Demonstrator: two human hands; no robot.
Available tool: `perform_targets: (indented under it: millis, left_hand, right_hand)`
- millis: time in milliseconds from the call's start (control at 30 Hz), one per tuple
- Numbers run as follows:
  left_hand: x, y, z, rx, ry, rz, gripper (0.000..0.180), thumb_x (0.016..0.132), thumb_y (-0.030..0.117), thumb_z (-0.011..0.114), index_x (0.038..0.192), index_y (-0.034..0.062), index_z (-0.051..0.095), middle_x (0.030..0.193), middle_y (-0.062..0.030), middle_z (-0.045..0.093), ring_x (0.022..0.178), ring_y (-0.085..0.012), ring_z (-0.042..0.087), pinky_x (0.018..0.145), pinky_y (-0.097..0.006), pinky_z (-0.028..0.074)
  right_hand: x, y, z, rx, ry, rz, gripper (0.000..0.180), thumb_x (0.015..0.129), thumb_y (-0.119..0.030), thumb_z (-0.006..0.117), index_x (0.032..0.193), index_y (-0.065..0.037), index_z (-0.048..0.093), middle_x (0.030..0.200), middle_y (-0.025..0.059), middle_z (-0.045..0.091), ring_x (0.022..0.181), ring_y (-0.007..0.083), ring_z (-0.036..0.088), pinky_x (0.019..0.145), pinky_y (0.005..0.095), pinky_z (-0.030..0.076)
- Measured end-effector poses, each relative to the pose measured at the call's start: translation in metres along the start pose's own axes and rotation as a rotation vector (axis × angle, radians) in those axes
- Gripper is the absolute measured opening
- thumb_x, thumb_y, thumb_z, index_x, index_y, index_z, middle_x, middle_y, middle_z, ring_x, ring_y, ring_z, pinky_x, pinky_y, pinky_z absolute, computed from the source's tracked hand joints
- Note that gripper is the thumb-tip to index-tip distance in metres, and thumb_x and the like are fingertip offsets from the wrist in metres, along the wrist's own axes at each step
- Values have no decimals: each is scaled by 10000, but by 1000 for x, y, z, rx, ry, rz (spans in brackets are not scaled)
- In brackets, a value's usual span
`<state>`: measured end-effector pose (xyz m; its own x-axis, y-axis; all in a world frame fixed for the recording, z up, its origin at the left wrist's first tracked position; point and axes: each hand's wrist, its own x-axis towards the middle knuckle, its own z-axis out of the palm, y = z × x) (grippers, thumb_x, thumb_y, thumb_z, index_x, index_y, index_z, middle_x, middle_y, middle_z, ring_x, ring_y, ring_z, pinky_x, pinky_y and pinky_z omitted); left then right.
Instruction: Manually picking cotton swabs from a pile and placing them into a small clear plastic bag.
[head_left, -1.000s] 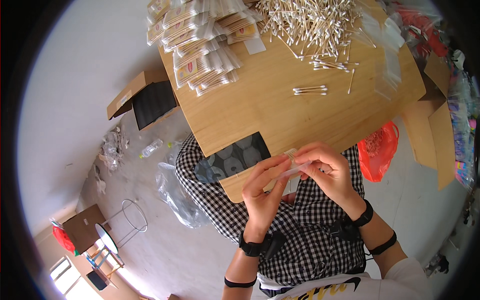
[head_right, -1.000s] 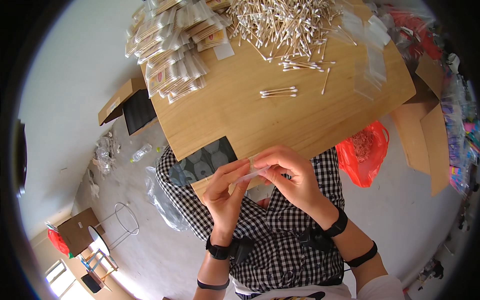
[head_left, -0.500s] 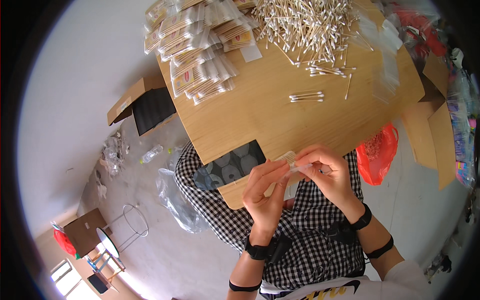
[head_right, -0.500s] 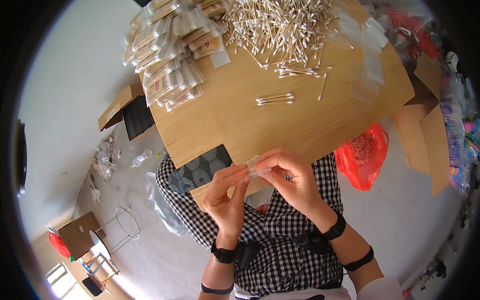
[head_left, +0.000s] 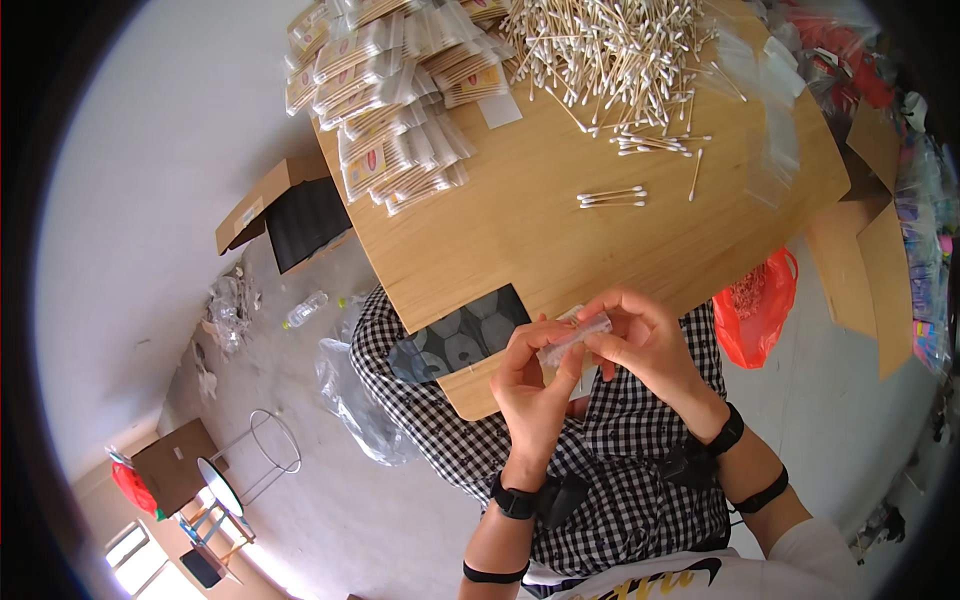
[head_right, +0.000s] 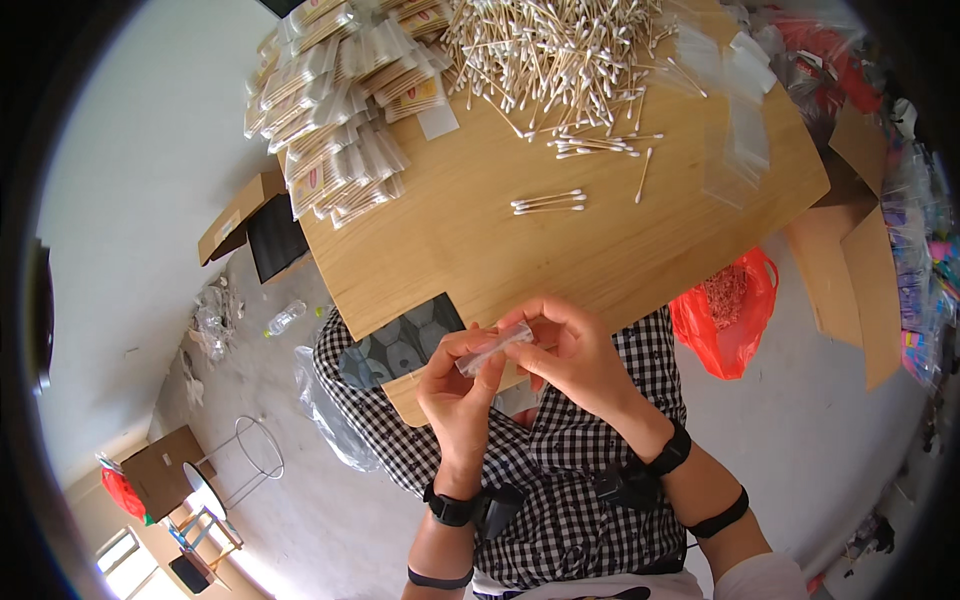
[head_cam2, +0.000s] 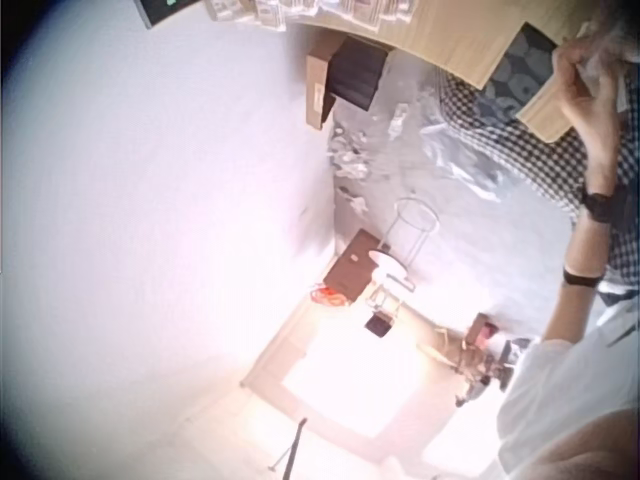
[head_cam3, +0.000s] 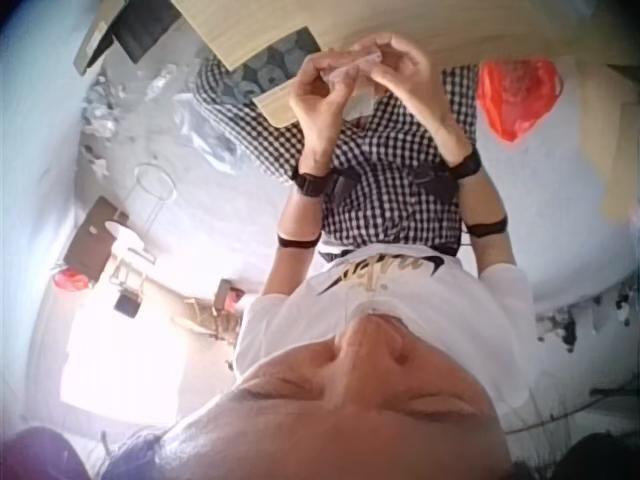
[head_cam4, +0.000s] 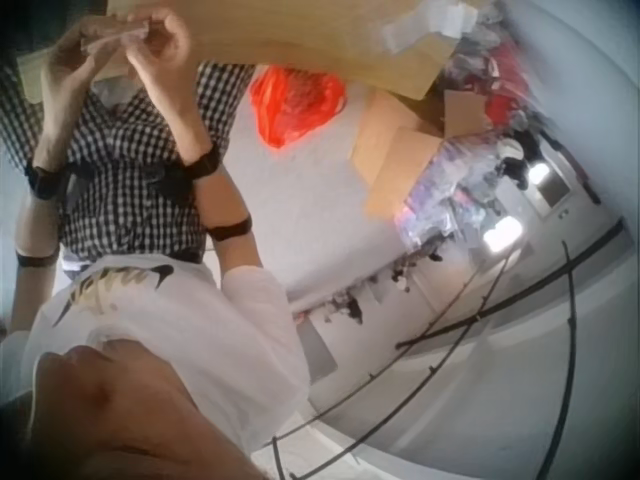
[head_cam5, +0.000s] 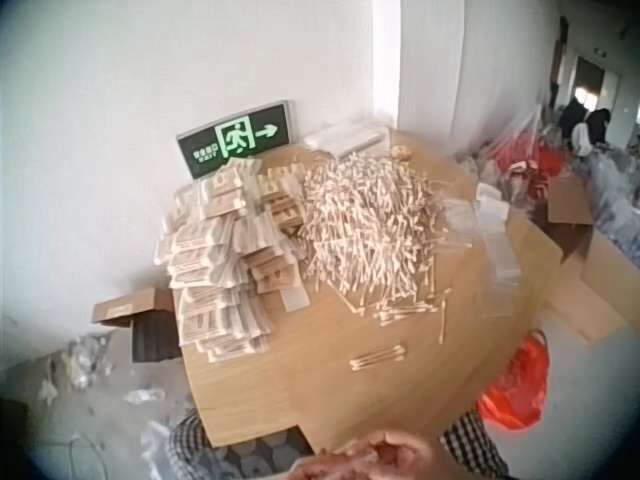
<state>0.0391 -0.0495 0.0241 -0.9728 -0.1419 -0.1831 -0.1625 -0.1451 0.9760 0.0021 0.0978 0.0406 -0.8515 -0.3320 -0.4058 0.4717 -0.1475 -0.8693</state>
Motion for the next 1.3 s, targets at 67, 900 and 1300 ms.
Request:
perform_targets:
  millis: [67,900,1300]
  left_hand:
    - [0,-4,-3,-122,-3,-40,130,837,-9,632,967,-15,637,1024,-81,618,1020,-175,562,1110,-418,266]
    - [-3,20,-4,318,34,312,122,780,-22,680,899,-11,703,986,-127,672,949,-217,642,984,-426,449]
    - [5,15,-4,38,-4,10,119,811,4,670,927,13,692,995,-106,672,978,-222,623,925,-362,467]
  right_hand:
    - [0,-3,-5,78,-6,25,184,887,-45,579,1058,21,565,973,76,628,771,106,628,574,223,528]
    - [-9,0,0,-265,157,-414,38,846,-9,632,867,3,662,953,62,610,738,99,608,567,193,513]
    - [-17,3,0,-266,190,-389,37,843,-20,646,868,5,658,931,70,631,737,110,611,599,217,515]
